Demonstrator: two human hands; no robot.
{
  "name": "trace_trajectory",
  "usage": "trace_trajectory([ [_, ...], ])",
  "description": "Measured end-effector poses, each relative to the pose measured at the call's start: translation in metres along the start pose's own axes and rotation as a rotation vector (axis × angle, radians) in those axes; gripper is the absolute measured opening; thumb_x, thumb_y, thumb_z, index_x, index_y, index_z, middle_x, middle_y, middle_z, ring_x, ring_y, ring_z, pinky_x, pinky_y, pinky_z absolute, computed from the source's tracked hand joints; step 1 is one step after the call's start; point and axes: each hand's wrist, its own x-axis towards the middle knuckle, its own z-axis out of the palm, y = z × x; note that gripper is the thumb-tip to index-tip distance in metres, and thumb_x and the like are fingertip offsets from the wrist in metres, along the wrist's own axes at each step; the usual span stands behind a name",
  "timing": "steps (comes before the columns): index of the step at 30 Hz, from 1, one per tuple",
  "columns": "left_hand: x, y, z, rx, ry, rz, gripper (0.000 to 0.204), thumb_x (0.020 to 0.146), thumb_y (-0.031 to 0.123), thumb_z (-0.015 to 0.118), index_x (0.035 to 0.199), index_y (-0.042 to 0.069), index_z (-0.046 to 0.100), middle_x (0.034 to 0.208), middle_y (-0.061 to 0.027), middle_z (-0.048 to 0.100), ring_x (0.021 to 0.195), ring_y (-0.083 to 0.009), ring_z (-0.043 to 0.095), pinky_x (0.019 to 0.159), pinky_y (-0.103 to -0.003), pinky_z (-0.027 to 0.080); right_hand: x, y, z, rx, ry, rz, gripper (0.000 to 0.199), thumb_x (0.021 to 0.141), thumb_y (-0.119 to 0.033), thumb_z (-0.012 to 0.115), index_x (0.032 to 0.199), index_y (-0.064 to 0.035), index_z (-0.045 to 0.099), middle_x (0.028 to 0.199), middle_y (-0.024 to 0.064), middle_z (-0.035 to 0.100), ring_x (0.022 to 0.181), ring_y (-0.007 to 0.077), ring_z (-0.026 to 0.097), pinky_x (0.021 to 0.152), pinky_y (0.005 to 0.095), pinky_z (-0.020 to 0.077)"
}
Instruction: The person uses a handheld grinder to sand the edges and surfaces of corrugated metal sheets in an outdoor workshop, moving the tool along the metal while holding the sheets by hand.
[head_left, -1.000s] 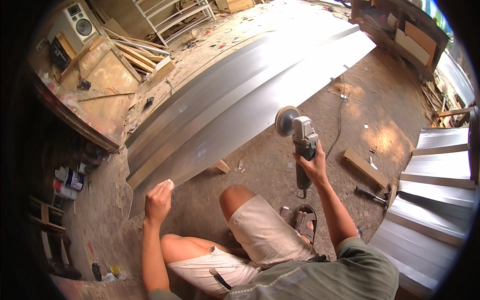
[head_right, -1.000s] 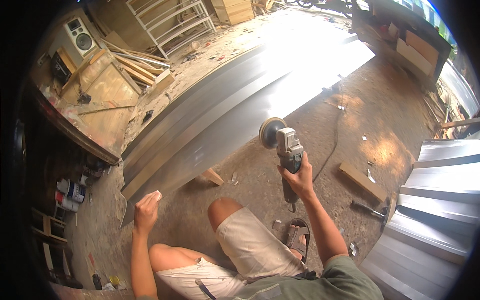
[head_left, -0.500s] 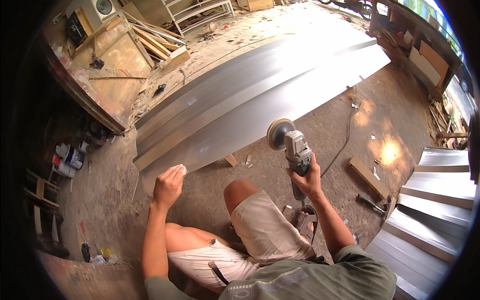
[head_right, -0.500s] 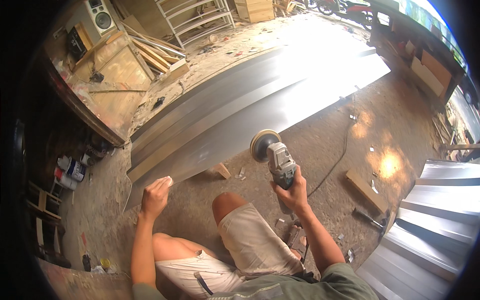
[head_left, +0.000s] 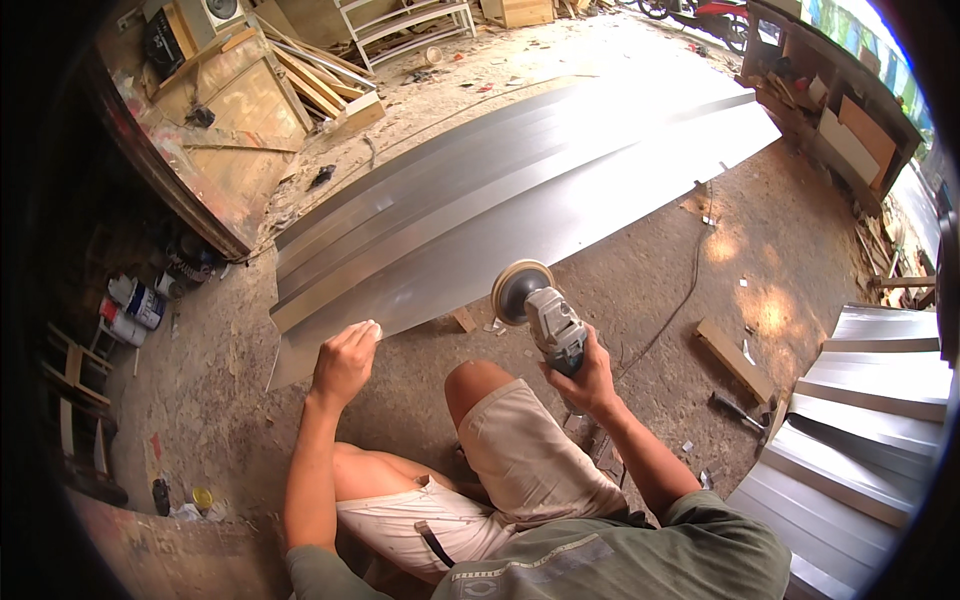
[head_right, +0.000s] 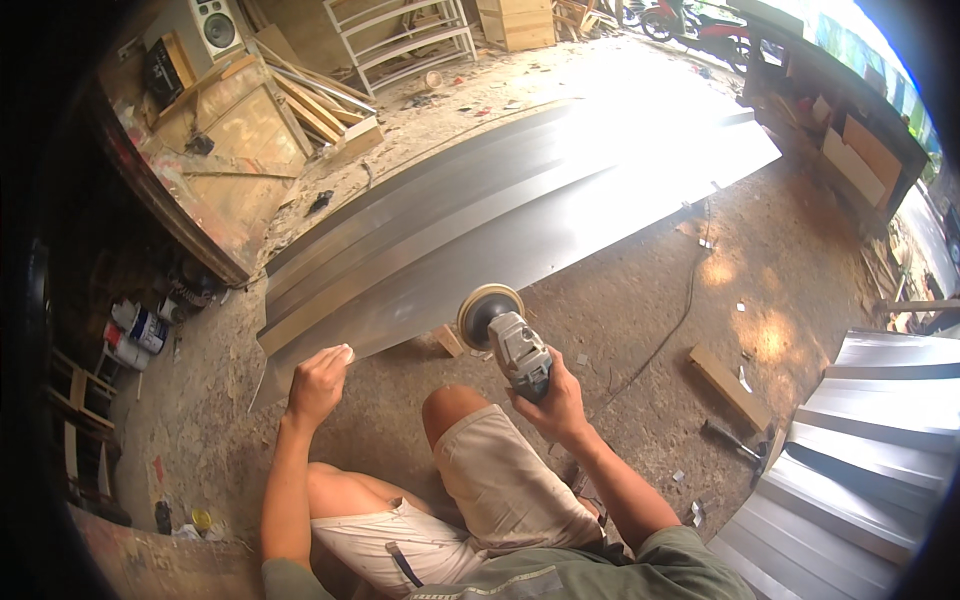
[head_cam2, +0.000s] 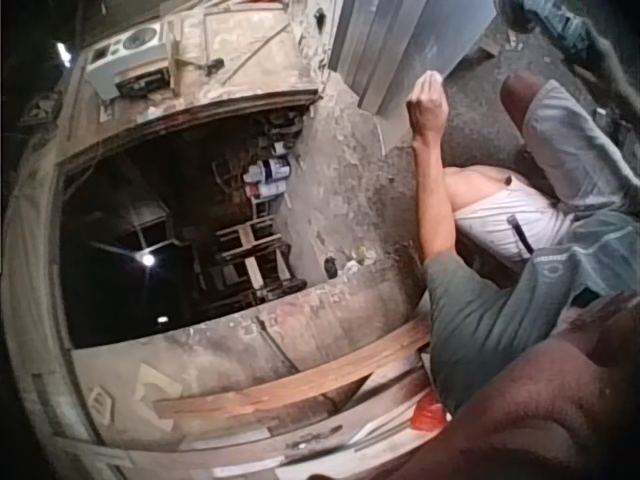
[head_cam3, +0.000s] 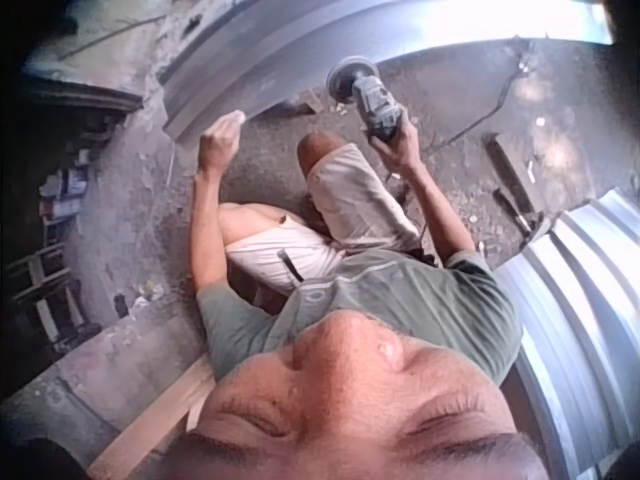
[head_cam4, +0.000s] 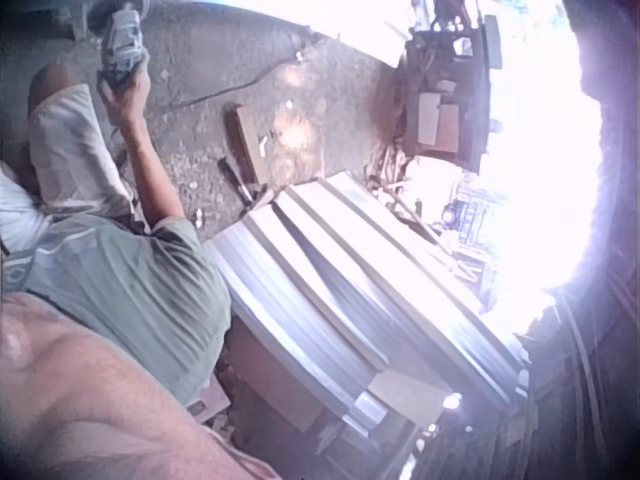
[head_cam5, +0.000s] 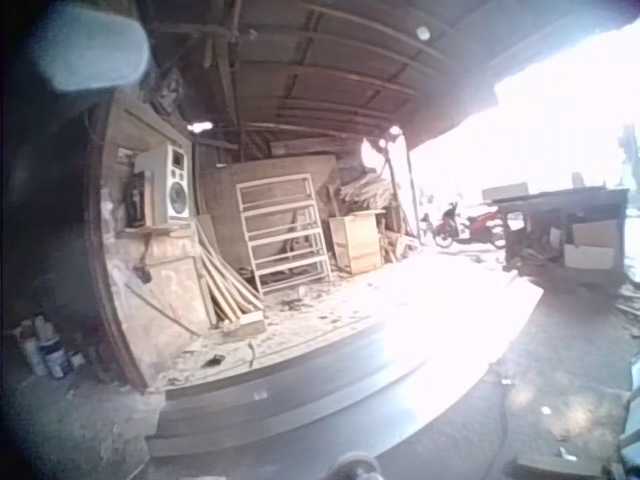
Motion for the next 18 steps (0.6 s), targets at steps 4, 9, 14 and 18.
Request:
trace_trajectory([
  [4, 0.001, 0.002, -0.001, -0.001, 0.008, -0.002, 0.015, 0.093, 0.0, 0.066, 0.105, -0.006, 0.071, 0.105, -0.0204, 0.075, 0.102, -0.0344, 0.073, 0.087, -0.041, 0.061, -0.004, 0.005, 0.014, -0.052, -0.02, -0.043, 0.084, 0.077, -0.027, 0.086, 0.143, -0.0008, 0.042, 0.112, 0.0242, 0.068, 0.101, 0.0417, 0.071, 0.085, 0.0459, 0.0565],
  [9, 0.001, 0.004, 0.001, -0.029, -0.006, -0.041, 0.02, 0.089, -0.004, 0.066, 0.108, -0.006, 0.071, 0.108, -0.021, 0.075, 0.104, -0.0357, 0.073, 0.089, -0.042, 0.06, -0.008, -0.009, 0.021, -0.117, -0.083, -0.058, 0.085, 0.076, -0.027, 0.087, 0.144, -0.0012, 0.042, 0.113, 0.0246, 0.069, 0.104, 0.0431, 0.07, 0.088, 0.0464, 0.057],
  [14, -0.001, 0.005, 0.002, -0.012, -0.002, -0.053, 0.022, 0.088, -0.003, 0.068, 0.109, -0.005, 0.072, 0.109, -0.0198, 0.075, 0.105, -0.0348, 0.072, 0.09, -0.042, 0.06, -0.011, -0.025, 0.03, -0.19, -0.13, -0.077, 0.09, 0.074, -0.031, 0.088, 0.145, -0.0006, 0.041, 0.117, 0.0276, 0.068, 0.105, 0.0447, 0.07, 0.088, 0.048, 0.0579],
  [18, -0.013, 0.003, 0.013, 0.07, -0.001, -0.01, 0.017, 0.091, 0.006, 0.068, 0.104, -0.004, 0.072, 0.107, -0.0196, 0.075, 0.102, -0.0331, 0.074, 0.086, -0.042, 0.061, -0.013, -0.04, 0.027, -0.213, -0.121, -0.106, 0.09, 0.074, -0.031, 0.09, 0.144, 0.0015, 0.044, 0.116, 0.0261, 0.07, 0.104, 0.0398, 0.073, 0.088, 0.0453, 0.0594],
])
